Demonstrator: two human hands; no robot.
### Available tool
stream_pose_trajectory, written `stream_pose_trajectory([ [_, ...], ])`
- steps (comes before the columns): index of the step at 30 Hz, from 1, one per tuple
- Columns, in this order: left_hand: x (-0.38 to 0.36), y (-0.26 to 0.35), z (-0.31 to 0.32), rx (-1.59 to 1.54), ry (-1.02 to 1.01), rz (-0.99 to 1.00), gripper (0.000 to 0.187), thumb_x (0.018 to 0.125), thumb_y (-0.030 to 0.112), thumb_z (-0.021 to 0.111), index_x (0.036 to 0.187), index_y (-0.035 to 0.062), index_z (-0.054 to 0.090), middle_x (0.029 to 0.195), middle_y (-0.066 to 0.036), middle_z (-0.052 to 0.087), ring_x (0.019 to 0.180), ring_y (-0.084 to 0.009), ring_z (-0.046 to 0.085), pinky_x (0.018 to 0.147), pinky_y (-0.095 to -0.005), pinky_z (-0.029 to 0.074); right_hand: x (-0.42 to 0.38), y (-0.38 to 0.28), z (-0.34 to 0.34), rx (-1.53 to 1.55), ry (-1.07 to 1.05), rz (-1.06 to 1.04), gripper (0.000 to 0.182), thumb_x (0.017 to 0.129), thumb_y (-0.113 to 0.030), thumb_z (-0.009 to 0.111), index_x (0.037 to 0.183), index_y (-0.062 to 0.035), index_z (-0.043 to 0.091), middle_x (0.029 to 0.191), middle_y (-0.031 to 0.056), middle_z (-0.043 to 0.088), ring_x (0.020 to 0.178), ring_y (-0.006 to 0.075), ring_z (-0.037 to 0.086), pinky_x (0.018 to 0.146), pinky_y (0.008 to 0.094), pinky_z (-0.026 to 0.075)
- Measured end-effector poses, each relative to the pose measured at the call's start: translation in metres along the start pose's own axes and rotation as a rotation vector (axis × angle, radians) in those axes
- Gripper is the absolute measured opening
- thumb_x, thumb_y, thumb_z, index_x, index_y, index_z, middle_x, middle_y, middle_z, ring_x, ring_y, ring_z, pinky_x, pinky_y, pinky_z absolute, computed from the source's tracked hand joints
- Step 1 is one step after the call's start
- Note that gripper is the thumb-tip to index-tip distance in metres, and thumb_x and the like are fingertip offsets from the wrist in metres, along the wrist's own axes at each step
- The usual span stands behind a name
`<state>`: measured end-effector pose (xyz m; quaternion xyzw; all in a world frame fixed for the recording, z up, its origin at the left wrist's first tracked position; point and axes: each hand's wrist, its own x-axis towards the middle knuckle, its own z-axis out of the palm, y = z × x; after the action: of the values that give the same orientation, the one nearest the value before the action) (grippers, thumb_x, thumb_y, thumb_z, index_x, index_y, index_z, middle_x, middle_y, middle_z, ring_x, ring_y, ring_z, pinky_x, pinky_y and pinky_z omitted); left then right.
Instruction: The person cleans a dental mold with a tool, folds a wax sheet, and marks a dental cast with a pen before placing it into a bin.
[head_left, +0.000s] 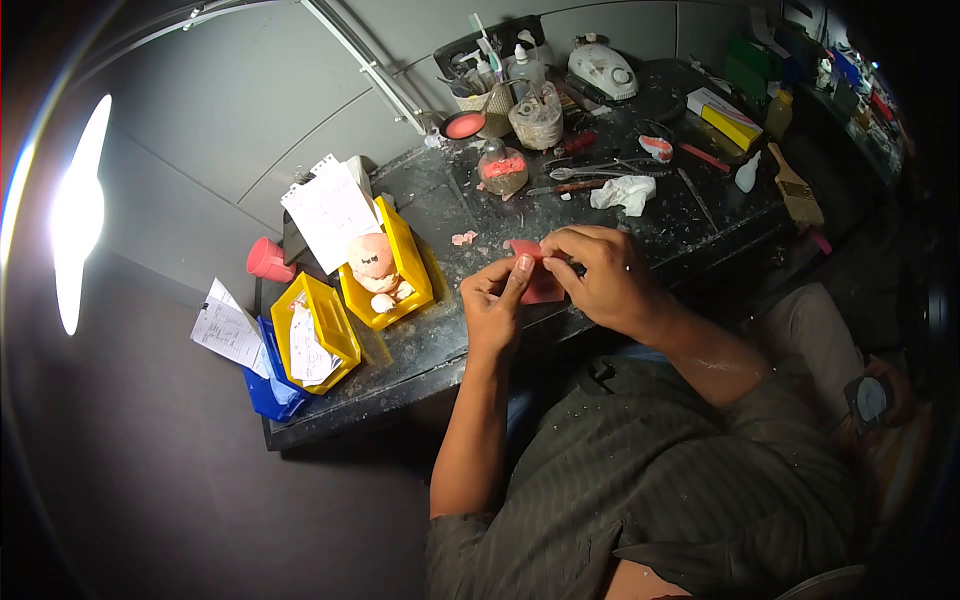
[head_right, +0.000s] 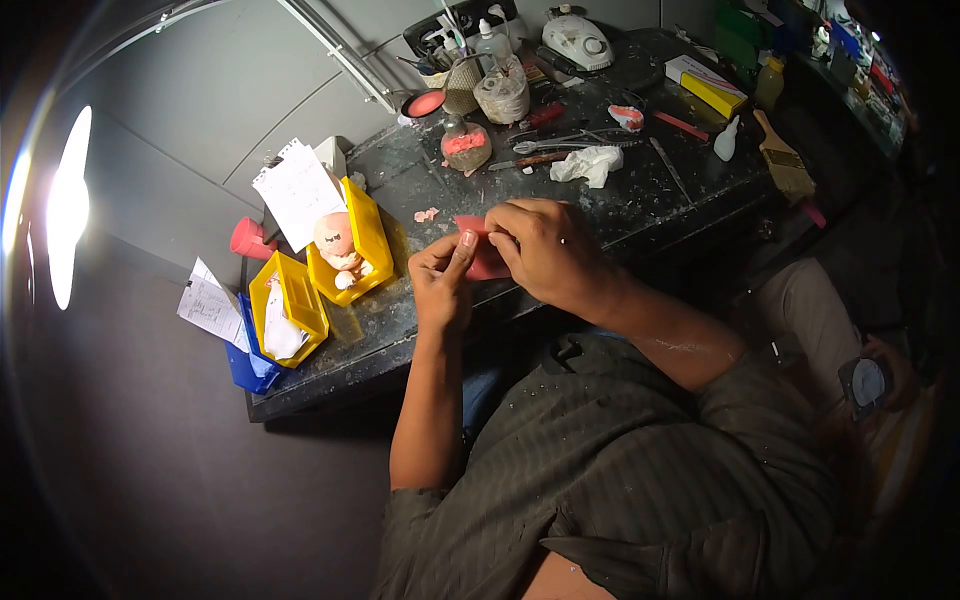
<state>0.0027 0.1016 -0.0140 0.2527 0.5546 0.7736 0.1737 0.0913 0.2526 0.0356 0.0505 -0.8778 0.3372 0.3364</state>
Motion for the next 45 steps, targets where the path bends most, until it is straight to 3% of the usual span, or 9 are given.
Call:
stream_pose_trajectory([
  [8,-0.001,0.003,-0.004,0.023,-0.025,-0.013,0.023,0.098,0.019,0.067,0.092,-0.0027,0.074,0.079,0.002,0.065,0.070,-0.0037,0.050,0.063,-0.0207,0.037,0.006,-0.008,-0.002,-0.037,-0.004,-0.006,0.012,0.081,-0.004,0.071,0.089,-0.0011,0.064,0.084,0.0118,0.066,0.077,0.0317,0.064,0.071,0.0403,0.051],
  [11,0.000,-0.001,-0.005,0.060,-0.034,-0.006,0.023,0.098,0.019,0.067,0.091,-0.0028,0.073,0.078,0.002,0.065,0.069,-0.0040,0.049,0.062,-0.0209,0.036,0.007,-0.009,-0.004,-0.010,-0.069,0.051,0.013,0.083,-0.010,0.069,0.089,-0.0026,0.060,0.085,0.0134,0.063,0.086,0.0359,0.063,0.076,0.0454,0.050],
  [23,-0.003,0.012,0.008,0.180,-0.050,0.004,0.022,0.099,0.015,0.065,0.098,-0.0059,0.072,0.085,-0.004,0.071,0.074,-0.0064,0.060,0.067,-0.0223,0.047,0.017,0.006,-0.011,-0.018,-0.252,0.070,0.012,0.080,-0.003,0.069,0.087,-0.0009,0.060,0.080,0.0134,0.062,0.074,0.0324,0.064,0.067,0.0409,0.050],
  [25,-0.003,0.012,0.009,0.150,-0.004,-0.013,0.022,0.097,0.016,0.067,0.090,-0.0046,0.071,0.080,0.003,0.064,0.068,-0.0035,0.048,0.060,-0.0201,0.035,0.018,0.007,-0.011,0.044,-0.209,0.062,0.011,0.080,-0.002,0.069,0.085,-0.0005,0.060,0.080,0.0136,0.063,0.073,0.0325,0.065,0.067,0.0402,0.050],
  [29,-0.001,0.005,0.004,0.149,-0.006,0.007,0.022,0.097,0.017,0.068,0.092,-0.0048,0.071,0.080,0.003,0.064,0.067,-0.0032,0.048,0.060,-0.0197,0.034,0.016,0.000,-0.012,0.058,-0.169,0.091,0.011,0.079,-0.002,0.070,0.085,0.0001,0.060,0.082,0.0141,0.064,0.074,0.0329,0.065,0.067,0.0401,0.050],
  [40,-0.002,0.008,0.008,0.192,-0.044,0.004,0.022,0.100,0.013,0.063,0.097,-0.0073,0.071,0.085,-0.006,0.072,0.076,-0.0084,0.063,0.070,-0.0220,0.049,0.016,0.006,-0.010,0.022,-0.189,0.078,0.009,0.078,0.002,0.069,0.083,0.0030,0.062,0.078,0.0173,0.065,0.073,0.0349,0.066,0.066,0.0409,0.050],
  [45,-0.004,0.010,0.010,0.206,-0.053,0.008,0.023,0.100,0.014,0.064,0.096,-0.0076,0.072,0.084,-0.005,0.072,0.076,-0.0084,0.062,0.070,-0.0224,0.049,0.016,0.006,-0.011,0.028,-0.200,0.074,0.009,0.078,0.003,0.069,0.081,0.0034,0.061,0.076,0.0174,0.064,0.071,0.0349,0.066,0.065,0.0404,0.050],
])
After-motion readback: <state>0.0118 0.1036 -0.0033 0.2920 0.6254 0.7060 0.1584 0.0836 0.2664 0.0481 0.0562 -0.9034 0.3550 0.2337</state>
